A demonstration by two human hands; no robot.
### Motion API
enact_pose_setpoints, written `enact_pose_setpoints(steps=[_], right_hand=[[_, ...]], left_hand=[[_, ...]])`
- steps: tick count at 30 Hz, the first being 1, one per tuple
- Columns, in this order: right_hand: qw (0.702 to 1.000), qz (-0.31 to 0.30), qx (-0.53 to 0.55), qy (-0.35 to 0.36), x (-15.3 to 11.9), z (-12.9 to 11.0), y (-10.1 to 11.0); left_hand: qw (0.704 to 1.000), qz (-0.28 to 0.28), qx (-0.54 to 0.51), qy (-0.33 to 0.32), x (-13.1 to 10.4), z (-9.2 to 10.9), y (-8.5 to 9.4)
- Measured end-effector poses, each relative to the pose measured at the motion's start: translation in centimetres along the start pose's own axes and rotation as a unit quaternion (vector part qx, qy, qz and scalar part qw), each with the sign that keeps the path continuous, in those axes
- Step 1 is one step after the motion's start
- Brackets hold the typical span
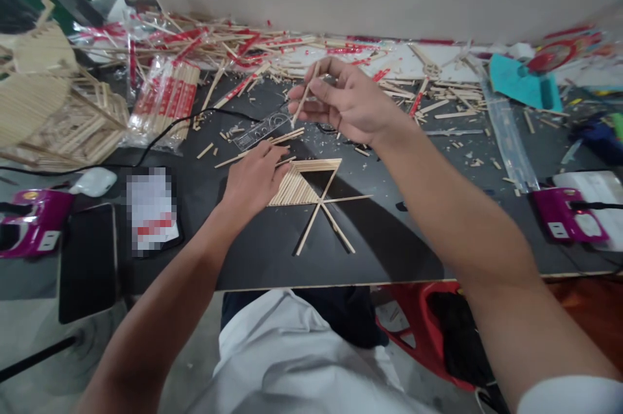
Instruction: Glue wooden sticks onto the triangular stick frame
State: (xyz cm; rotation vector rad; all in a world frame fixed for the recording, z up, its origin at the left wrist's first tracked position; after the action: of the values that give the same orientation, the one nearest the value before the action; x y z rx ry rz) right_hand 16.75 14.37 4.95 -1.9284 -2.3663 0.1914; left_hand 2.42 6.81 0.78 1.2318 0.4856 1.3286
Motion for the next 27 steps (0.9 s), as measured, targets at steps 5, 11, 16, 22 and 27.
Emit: enact_pose_setpoints(steps=[5,11,16,22,27], right_hand=[[1.0,-0.003,0.009,-0.009,-2.5,2.3,-0.4],[1.0,-0.002,-0.016,0.008,-3.1,3.1,-0.6],[0.993,0.034,-0.089,0.064,-4.9,2.3,0.7],[0.99,0.06,-0.103,0.081,-7.9,2.3,1.7],[0.982,0.103,-0.112,0.112,-9.7,2.2,2.3]], left_hand=[[0.988,0.102,-0.114,0.0,0.1,0.0,1.0],[0.97,0.171,-0.174,0.017,-0.2,-0.2,1.7],[0.968,0.223,-0.117,-0.012,-0.6,0.5,3.1],[0.966,0.218,-0.119,-0.069,-1.0,1.8,3.6],[0.963,0.226,-0.118,-0.092,-1.3,2.6,3.8]])
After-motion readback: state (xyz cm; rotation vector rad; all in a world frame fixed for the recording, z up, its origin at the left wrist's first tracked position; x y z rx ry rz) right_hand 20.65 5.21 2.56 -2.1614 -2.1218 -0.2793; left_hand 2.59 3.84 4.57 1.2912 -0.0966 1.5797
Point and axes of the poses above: each hand's wrist, its own x-axis towards the middle knuckle, its own y-axis out of the back of the hand, z = x × y, the point moved 8 cm from there along x, towards the middle knuckle, and after that the axes turned 12 degrees about z, right-handed, at the moved point
